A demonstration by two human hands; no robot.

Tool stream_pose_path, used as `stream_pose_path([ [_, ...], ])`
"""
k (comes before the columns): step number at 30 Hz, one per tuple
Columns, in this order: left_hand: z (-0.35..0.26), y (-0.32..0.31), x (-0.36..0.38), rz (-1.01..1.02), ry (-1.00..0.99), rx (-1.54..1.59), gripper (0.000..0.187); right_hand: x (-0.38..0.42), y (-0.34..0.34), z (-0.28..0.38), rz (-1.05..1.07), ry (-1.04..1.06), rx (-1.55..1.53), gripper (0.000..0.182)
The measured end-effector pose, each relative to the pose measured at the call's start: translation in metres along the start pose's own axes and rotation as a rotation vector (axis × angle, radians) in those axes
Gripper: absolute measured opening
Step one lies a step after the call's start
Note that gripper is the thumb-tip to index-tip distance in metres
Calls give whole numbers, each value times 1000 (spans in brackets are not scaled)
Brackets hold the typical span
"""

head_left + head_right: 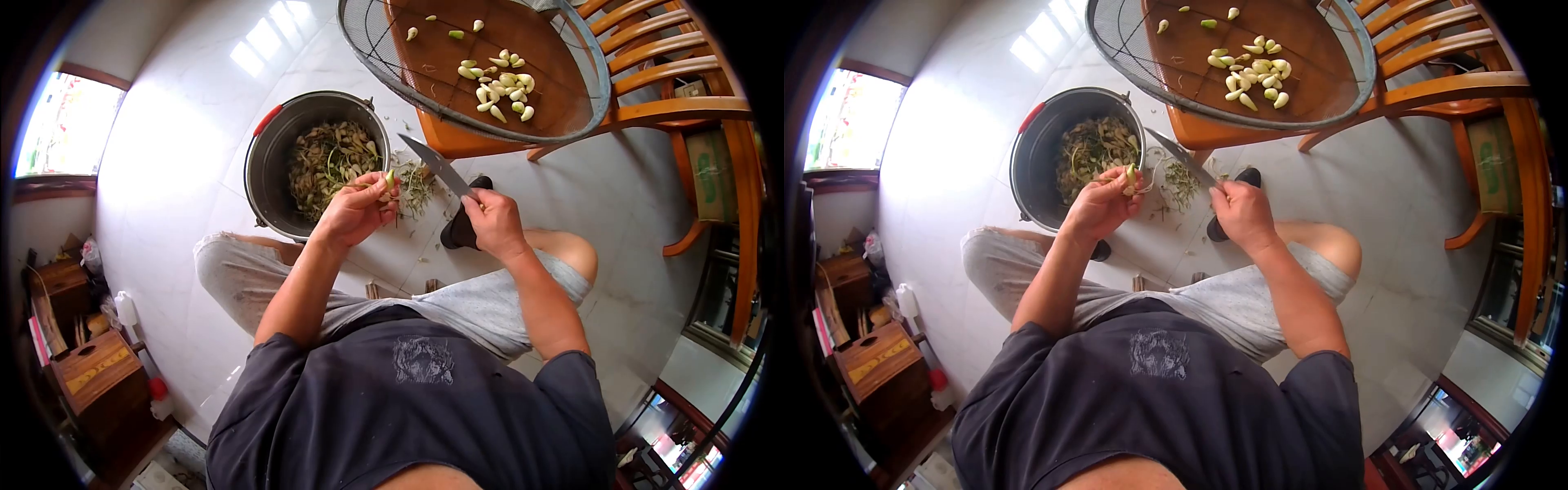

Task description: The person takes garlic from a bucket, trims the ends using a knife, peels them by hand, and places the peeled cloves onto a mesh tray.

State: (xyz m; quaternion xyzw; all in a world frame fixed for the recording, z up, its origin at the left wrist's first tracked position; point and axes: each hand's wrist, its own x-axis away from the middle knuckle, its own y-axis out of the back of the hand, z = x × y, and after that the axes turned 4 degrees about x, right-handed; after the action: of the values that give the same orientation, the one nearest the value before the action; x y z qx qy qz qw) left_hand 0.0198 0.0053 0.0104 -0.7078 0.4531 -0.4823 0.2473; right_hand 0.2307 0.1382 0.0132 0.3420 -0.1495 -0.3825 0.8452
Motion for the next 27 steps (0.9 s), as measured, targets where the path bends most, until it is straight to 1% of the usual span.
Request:
stream_pose_path([
  [1,2,6,-3,42,-26,-7,15,-1,-2,1,-28,22,7,15],
  [4,7,23,-14,155,-83,-18,14,-5,2,17,38,-89,-74,16],
  [6,7,24,-15,212,-101,-3,12,-10,-1,20,7,-53,-116,16],
  [10,4,12,-10,153,-139,-73,8,-12,-2,34,-31,45,-181,15],
  [12,3,11,-10,133,-131,-75,9,-12,-5,35,-47,155,-202,15],
  [13,4,11,-10,87,-124,-48,7,-13,-6,36,-56,210,-211,15],
  [16,10,16,-15,-17,-101,31,5,-10,-9,42,-24,224,-252,16],
  [19,16,18,-18,-53,-79,99,5,-10,-11,45,-46,265,-164,17],
  [24,26,13,-17,-132,-94,143,4,-10,-17,40,-123,484,-11,22],
  [27,29,20,-20,-53,-89,155,7,-11,-18,41,-174,591,89,24],
])
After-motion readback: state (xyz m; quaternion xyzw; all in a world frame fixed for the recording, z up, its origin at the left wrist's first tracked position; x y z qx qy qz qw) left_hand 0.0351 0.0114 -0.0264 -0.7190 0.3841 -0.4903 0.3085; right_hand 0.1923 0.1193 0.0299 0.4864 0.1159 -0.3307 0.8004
